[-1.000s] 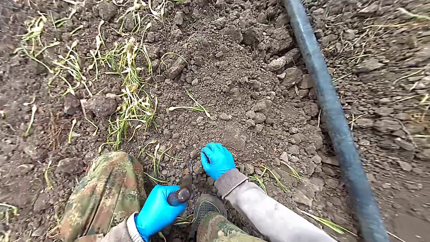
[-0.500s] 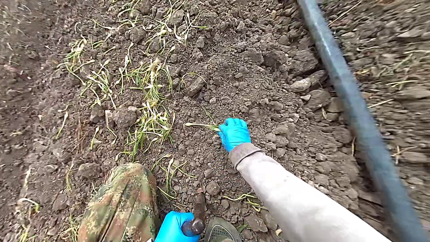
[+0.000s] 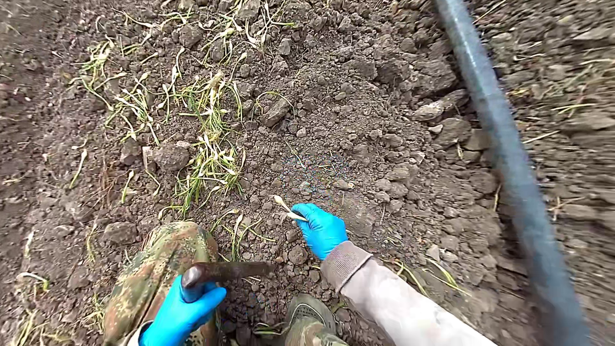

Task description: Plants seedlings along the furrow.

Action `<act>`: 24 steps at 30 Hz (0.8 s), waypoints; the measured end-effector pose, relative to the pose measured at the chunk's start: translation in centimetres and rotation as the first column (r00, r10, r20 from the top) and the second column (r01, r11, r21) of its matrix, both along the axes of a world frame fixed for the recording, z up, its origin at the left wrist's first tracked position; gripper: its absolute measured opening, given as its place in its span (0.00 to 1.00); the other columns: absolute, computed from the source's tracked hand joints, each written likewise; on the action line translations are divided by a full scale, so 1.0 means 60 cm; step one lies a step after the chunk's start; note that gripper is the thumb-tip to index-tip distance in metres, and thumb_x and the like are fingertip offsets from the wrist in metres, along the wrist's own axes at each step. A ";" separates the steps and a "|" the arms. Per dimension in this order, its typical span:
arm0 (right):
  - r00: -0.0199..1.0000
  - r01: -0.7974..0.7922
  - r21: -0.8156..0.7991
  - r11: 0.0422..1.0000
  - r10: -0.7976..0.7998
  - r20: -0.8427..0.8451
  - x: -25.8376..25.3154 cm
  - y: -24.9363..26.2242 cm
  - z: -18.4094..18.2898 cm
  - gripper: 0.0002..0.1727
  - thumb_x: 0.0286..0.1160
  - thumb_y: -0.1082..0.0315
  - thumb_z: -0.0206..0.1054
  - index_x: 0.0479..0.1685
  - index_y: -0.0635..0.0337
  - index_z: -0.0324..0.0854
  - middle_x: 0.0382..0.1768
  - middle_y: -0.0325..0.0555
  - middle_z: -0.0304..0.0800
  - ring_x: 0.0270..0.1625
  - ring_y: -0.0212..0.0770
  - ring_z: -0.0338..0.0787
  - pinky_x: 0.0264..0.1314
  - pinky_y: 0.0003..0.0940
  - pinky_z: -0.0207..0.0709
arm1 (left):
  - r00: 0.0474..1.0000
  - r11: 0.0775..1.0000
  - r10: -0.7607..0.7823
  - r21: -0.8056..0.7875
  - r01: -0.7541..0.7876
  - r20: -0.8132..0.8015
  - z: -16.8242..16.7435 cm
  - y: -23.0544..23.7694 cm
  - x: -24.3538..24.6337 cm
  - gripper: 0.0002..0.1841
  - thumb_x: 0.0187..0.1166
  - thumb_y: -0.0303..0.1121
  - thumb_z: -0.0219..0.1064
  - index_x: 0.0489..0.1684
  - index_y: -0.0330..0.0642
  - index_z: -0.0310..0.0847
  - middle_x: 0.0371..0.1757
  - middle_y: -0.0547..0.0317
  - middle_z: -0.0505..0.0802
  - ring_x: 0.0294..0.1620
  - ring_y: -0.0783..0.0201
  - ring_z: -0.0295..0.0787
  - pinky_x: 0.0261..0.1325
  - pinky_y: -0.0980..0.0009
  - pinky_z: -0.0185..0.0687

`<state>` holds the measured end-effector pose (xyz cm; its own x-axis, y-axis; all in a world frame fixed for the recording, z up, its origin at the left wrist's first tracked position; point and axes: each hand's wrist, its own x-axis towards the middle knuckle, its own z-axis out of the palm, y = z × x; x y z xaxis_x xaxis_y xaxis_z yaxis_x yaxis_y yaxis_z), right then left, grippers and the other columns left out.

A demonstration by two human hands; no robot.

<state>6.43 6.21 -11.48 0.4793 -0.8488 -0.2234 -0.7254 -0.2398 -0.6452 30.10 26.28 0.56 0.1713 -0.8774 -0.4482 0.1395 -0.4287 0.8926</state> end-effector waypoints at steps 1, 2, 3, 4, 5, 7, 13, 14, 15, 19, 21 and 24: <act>0.999 -0.002 -0.017 1.000 0.003 0.034 -0.039 0.042 -0.003 0.12 0.76 0.68 0.72 0.54 0.46 0.93 0.47 0.44 0.96 0.43 0.50 0.96 0.40 0.60 0.87 | 0.998 0.996 -0.050 -0.079 0.047 -0.024 0.029 -0.009 0.017 0.08 0.75 0.39 0.74 0.26 0.59 0.85 0.14 0.76 0.78 0.12 0.80 0.71 0.17 0.80 0.69; 0.999 0.001 -0.029 1.000 0.000 0.036 -0.073 0.077 -0.008 0.11 0.74 0.67 0.71 0.51 0.45 0.95 0.44 0.42 0.96 0.41 0.47 0.96 0.38 0.57 0.88 | 0.993 0.980 -0.121 -0.160 0.119 -0.001 0.061 -0.026 0.030 0.07 0.78 0.39 0.72 0.28 0.60 0.86 0.17 0.78 0.80 0.16 0.82 0.73 0.21 0.81 0.72; 1.000 -0.002 -0.018 1.000 0.002 0.015 -0.100 0.105 -0.009 0.11 0.75 0.64 0.70 0.50 0.44 0.96 0.43 0.41 0.96 0.41 0.46 0.96 0.38 0.56 0.88 | 0.978 0.952 -0.196 -0.225 0.206 0.065 0.091 -0.047 0.036 0.06 0.79 0.39 0.71 0.30 0.61 0.85 0.20 0.79 0.81 0.20 0.83 0.76 0.26 0.82 0.75; 1.000 -0.004 0.003 1.000 0.004 -0.005 -0.119 0.127 -0.005 0.11 0.75 0.62 0.69 0.48 0.44 0.97 0.43 0.40 0.96 0.42 0.46 0.96 0.38 0.56 0.88 | 0.956 0.930 -0.256 -0.232 0.285 0.145 0.119 -0.069 0.031 0.04 0.78 0.39 0.71 0.32 0.61 0.86 0.23 0.80 0.84 0.24 0.84 0.79 0.30 0.82 0.78; 1.000 0.001 0.014 1.000 -0.001 -0.016 -0.129 0.142 0.003 0.11 0.75 0.62 0.68 0.47 0.44 0.97 0.42 0.41 0.96 0.41 0.45 0.96 0.38 0.56 0.88 | 0.926 0.916 -0.307 -0.196 0.351 0.220 0.134 -0.092 0.017 0.03 0.76 0.38 0.72 0.33 0.60 0.86 0.24 0.81 0.85 0.26 0.85 0.80 0.31 0.83 0.79; 1.000 0.016 -0.009 1.000 -0.016 -0.006 -0.129 0.154 0.022 0.11 0.73 0.61 0.68 0.44 0.45 0.97 0.40 0.41 0.96 0.40 0.45 0.96 0.36 0.55 0.88 | 0.884 0.916 -0.379 -0.024 0.401 0.274 0.098 -0.126 -0.031 0.05 0.70 0.36 0.75 0.25 0.55 0.88 0.21 0.77 0.86 0.22 0.83 0.80 0.25 0.82 0.76; 0.964 -0.214 0.054 0.975 0.220 -0.151 -0.044 0.141 0.041 0.12 0.76 0.63 0.67 0.48 0.46 0.96 0.44 0.44 0.95 0.43 0.48 0.95 0.41 0.54 0.87 | 0.911 0.888 -0.369 0.359 0.287 0.183 -0.120 -0.078 -0.098 0.15 0.70 0.41 0.70 0.12 0.51 0.75 0.13 0.71 0.75 0.15 0.73 0.71 0.22 0.68 0.66; 0.919 -0.280 0.188 0.941 0.320 -0.230 -0.023 0.142 0.035 0.14 0.80 0.66 0.64 0.53 0.48 0.95 0.51 0.47 0.94 0.50 0.51 0.95 0.50 0.56 0.87 | 0.943 0.913 -0.293 0.338 0.226 0.160 -0.108 -0.061 -0.090 0.15 0.69 0.41 0.71 0.12 0.52 0.74 0.12 0.72 0.75 0.13 0.73 0.70 0.20 0.69 0.66; 0.861 -0.332 0.300 0.894 0.417 -0.289 -0.002 0.142 0.022 0.16 0.81 0.69 0.61 0.57 0.51 0.92 0.59 0.50 0.92 0.56 0.54 0.94 0.57 0.57 0.85 | 0.964 0.937 -0.220 0.306 0.168 0.146 -0.085 -0.049 -0.080 0.15 0.68 0.40 0.72 0.12 0.53 0.75 0.11 0.72 0.74 0.12 0.73 0.69 0.18 0.70 0.65; 0.772 -0.387 0.400 0.831 0.530 -0.352 0.022 0.157 -0.015 0.17 0.82 0.70 0.57 0.61 0.60 0.88 0.74 0.56 0.83 0.65 0.59 0.90 0.66 0.60 0.82 | 0.974 0.988 -0.122 0.114 0.101 0.191 0.036 -0.015 -0.035 0.09 0.68 0.38 0.74 0.19 0.57 0.82 0.15 0.75 0.79 0.13 0.77 0.71 0.17 0.76 0.68; 0.829 -0.378 0.315 0.871 0.469 -0.304 0.013 0.160 -0.011 0.20 0.83 0.58 0.56 0.61 0.57 0.88 0.69 0.55 0.87 0.62 0.57 0.92 0.63 0.58 0.83 | 0.951 0.988 -0.129 0.114 0.100 0.280 0.049 -0.011 -0.031 0.09 0.68 0.38 0.73 0.19 0.56 0.82 0.15 0.76 0.79 0.14 0.78 0.71 0.18 0.76 0.68; 0.896 -0.349 0.180 0.920 0.384 -0.222 0.042 0.116 0.004 0.19 0.82 0.57 0.61 0.62 0.52 0.91 0.60 0.50 0.91 0.53 0.54 0.94 0.53 0.56 0.86 | 0.909 0.951 -0.213 0.288 0.109 0.358 -0.032 -0.011 -0.052 0.14 0.69 0.40 0.71 0.13 0.54 0.78 0.13 0.76 0.76 0.15 0.77 0.70 0.21 0.72 0.66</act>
<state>8.94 13.17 -11.25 0.6652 -0.5780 -0.4728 -0.7425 -0.4452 -0.5005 26.98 25.63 -1.35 0.2401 -0.7711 -0.5897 -0.2786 -0.6366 0.7191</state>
